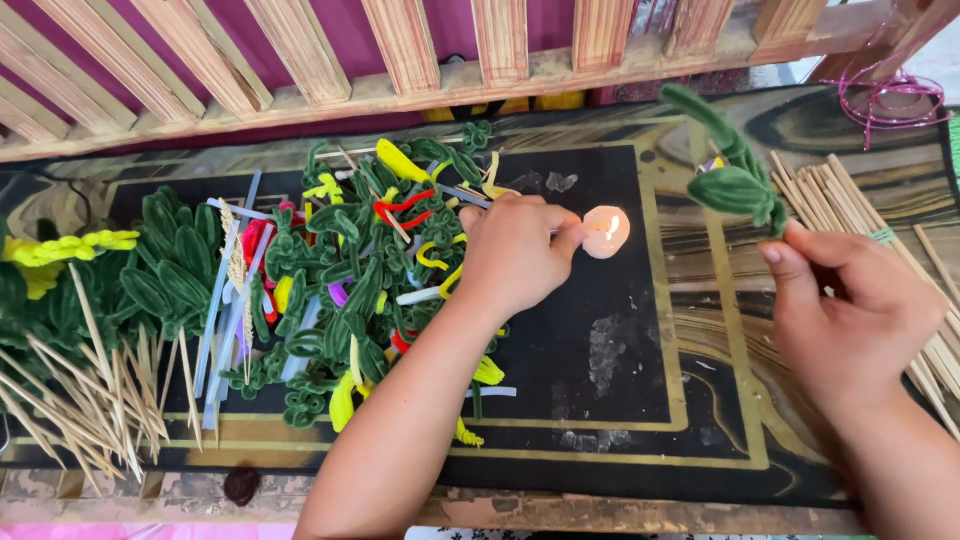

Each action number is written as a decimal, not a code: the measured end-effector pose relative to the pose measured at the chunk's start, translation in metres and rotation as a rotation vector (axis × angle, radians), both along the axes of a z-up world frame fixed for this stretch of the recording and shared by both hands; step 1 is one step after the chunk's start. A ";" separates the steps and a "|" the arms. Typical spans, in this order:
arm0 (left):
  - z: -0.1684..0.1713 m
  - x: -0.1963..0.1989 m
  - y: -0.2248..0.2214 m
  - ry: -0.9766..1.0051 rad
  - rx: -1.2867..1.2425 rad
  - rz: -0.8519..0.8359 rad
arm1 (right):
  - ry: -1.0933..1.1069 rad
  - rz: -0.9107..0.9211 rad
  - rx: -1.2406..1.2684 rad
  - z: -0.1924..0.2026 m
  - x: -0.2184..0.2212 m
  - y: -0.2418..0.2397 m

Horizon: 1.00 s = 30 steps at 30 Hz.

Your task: Assembling artificial leaves onto wooden stems by heating the leaf base or a glue stick over a candle flame and pressing it onto the stick.

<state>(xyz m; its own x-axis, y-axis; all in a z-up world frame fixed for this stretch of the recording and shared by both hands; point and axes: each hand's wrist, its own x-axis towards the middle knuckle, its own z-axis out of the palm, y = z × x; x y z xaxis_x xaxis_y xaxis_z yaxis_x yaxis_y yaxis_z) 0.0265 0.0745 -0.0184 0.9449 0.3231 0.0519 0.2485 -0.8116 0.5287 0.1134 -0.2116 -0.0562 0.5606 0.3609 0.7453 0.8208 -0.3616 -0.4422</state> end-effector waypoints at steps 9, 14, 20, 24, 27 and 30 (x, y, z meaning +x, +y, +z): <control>0.003 0.002 0.002 0.028 0.006 -0.009 | 0.814 -0.009 0.218 0.023 -0.012 0.024; 0.002 0.002 0.000 0.022 0.004 -0.005 | 0.973 0.041 0.329 0.021 -0.011 0.032; 0.010 -0.003 -0.005 -0.012 -0.027 -0.026 | 1.128 0.120 0.449 0.016 -0.008 0.034; 0.037 -0.017 -0.033 -0.144 0.062 -0.160 | 1.142 0.143 0.461 0.014 -0.015 0.037; 0.033 -0.027 -0.055 -0.475 0.151 -0.134 | 1.165 0.152 0.443 0.020 -0.023 0.040; 0.029 -0.027 -0.062 -0.604 0.237 -0.118 | 1.162 0.132 0.422 0.019 -0.028 0.040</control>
